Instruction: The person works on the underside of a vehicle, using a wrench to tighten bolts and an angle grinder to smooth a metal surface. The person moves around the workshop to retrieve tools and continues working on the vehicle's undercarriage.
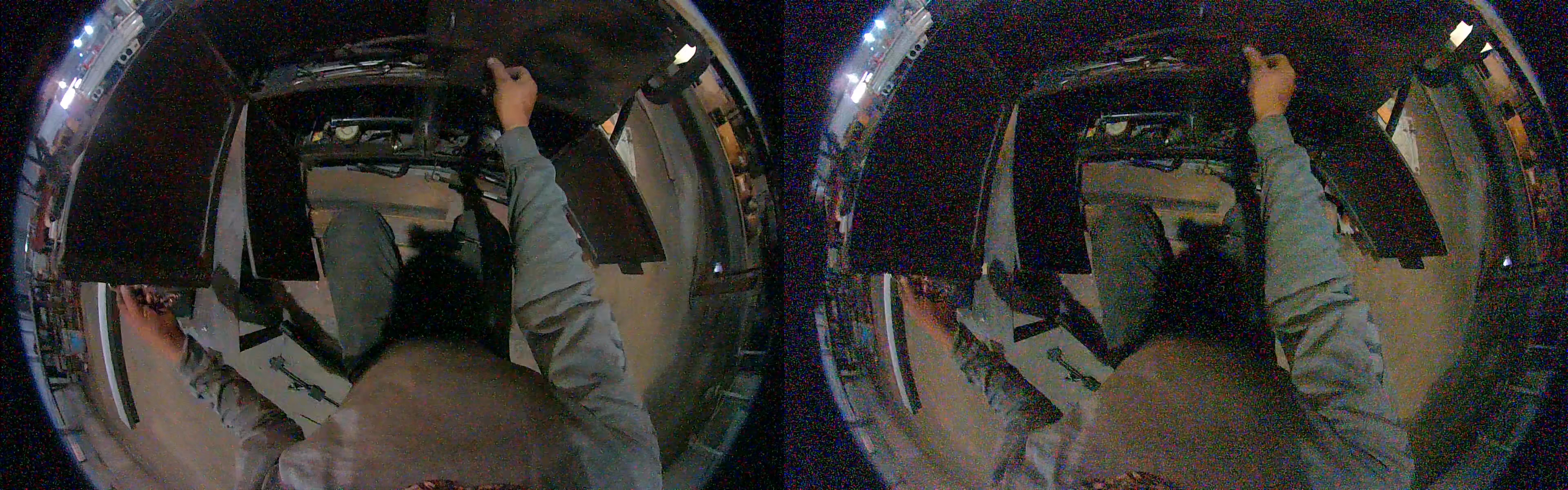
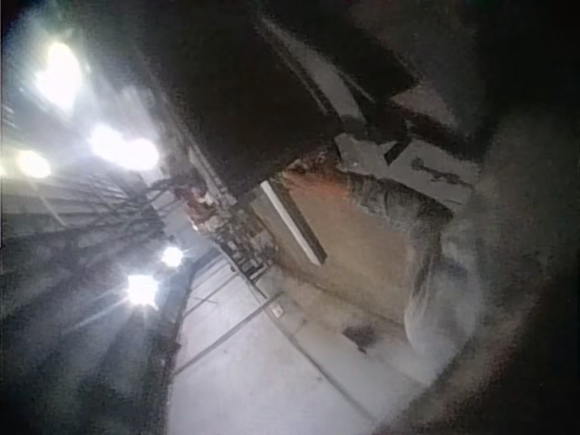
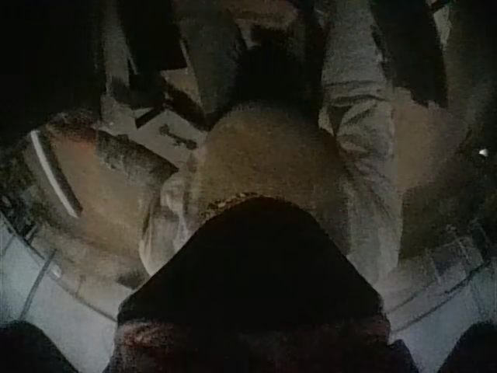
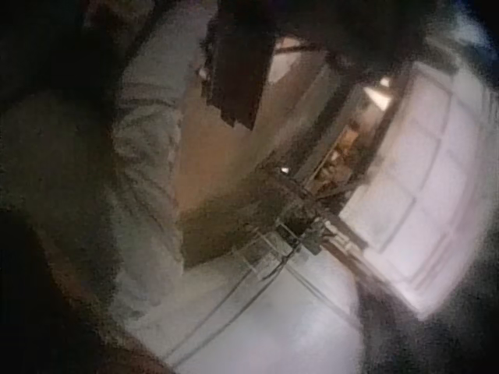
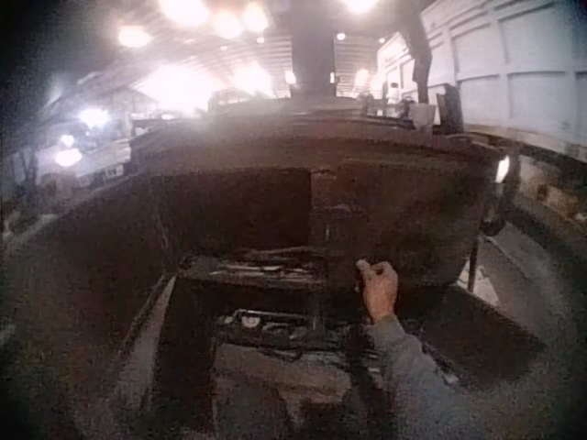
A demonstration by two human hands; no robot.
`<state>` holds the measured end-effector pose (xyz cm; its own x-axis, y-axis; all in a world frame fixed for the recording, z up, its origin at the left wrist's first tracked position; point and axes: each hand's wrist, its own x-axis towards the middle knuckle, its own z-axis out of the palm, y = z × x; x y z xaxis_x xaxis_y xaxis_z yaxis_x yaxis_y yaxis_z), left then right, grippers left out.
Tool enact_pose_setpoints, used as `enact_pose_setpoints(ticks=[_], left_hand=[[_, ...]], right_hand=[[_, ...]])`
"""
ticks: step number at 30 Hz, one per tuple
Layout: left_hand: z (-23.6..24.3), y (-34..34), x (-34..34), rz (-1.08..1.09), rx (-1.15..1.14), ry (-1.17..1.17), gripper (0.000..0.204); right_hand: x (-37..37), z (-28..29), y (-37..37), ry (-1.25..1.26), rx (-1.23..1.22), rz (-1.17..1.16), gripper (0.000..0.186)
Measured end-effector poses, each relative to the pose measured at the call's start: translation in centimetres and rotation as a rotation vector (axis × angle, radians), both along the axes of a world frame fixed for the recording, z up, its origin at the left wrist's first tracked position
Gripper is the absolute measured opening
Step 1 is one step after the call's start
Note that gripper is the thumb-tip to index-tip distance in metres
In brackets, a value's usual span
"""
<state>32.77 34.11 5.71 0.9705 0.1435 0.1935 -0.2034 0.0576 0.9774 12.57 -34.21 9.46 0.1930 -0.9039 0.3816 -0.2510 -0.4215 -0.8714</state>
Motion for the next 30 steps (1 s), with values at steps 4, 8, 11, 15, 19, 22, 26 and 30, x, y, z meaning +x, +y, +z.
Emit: enact_pose_setpoints(ticks=[4,8,11,15,19,22,26,30], left_hand=[[6.5,-7.6,-0.6,-0.294,-0.235,0.059,0.046],[5.3,-9.9,1.6,-0.373,-0.196,0.017,0.042],[4.8,-10.2,2.3,-0.312,-0.084,-0.015,0.039],[2.6,-9.4,1.3,-0.291,0.143,-0.057,0.035],[2.3,-11.2,-0.2,-0.314,0.730,-0.359,0.031],[4.5,-15.6,-1.4,-0.316,0.858,-0.542,0.028],[11.8,-24.5,-4.8,-0.349,0.084,-0.114,0.024],[14.8,-25.8,-6.2,-0.334,-0.071,-0.204,0.022]], right_hand=[[-1.5,0.2,-0.2,0.084,0.047,0.223,0.033],[-11.0,-0.3,-1.8,0.257,-0.201,0.225,0.025],[-19.9,0.6,-2.1,0.263,0.040,0.084,0.027],[-30.2,0.0,-2.7,0.306,0.053,-0.047,0.026],[-31.4,0.6,0.1,0.436,-0.020,0.021,0.024],[-28.5,0.8,3.2,0.236,0.400,0.070,0.027],[-23.6,2.3,3.7,0.329,-0.008,0.203,0.025],[-13.4,12.0,6.0,0.227,-0.323,0.364,0.027]])
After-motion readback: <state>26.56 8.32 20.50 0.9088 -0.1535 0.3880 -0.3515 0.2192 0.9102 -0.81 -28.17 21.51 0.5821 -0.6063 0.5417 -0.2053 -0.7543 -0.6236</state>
